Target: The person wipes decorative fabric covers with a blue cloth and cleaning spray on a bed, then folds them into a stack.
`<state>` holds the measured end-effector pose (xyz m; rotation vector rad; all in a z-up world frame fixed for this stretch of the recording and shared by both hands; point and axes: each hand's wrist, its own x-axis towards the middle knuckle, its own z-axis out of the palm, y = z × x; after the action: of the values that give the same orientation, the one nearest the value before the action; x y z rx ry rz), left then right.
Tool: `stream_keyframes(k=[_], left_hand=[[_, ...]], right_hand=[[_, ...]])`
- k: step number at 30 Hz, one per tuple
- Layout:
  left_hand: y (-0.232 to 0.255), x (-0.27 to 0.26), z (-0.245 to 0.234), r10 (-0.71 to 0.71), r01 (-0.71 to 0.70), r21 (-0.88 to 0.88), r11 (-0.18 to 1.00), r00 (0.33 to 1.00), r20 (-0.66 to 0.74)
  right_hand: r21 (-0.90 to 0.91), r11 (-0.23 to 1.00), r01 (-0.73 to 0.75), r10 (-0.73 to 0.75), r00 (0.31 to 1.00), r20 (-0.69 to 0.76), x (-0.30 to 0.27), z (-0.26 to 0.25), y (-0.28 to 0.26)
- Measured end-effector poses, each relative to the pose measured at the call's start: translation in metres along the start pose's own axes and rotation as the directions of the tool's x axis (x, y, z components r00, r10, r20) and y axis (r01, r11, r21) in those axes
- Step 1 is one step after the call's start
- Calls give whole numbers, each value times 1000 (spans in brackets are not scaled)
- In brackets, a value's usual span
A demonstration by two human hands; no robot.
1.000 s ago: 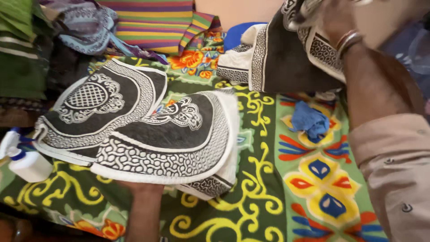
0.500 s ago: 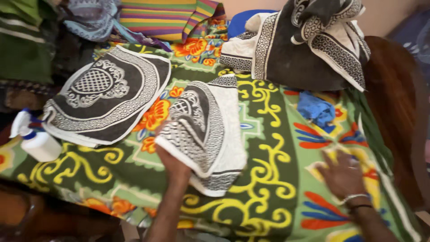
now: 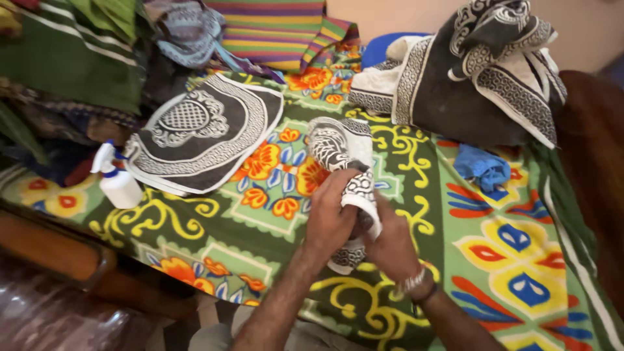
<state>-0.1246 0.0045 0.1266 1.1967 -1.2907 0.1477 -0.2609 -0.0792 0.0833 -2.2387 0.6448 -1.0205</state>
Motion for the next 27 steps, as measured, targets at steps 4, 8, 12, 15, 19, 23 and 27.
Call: stream_keyframes(k=[4,8,12,15,19,23,27], left_hand=[[-8,17,-32,57,-90,282,955,991,125],[-47,17,-56,-131,-1,537,844,969,208],[-73,24,-89,-24,36,636,771,999,-28],[-73,41,-121,11,103,685,721,987,-160],[-66,61,-172,-99,297,665,685,943,-318],[-85,79,-189,-199,266,571,777,964,-177],[-118,69,-166,-395,202,559,804,885,248]], right_hand=[[150,971,186,-114,912,-394,64,-36,9],[74,844,531,-370,677,-636,136,-103,24],[-192,897,398,-426,659,-621,194,-167,44],[-360,902,239,-418,692,-588,213,-205,66],[-552,833,-34,-336,761,-555,219,-247,99],[-712,659,-243,-234,833,-501,195,-266,120],[-485,874,-6,-44,995,-92,165,-222,131]])
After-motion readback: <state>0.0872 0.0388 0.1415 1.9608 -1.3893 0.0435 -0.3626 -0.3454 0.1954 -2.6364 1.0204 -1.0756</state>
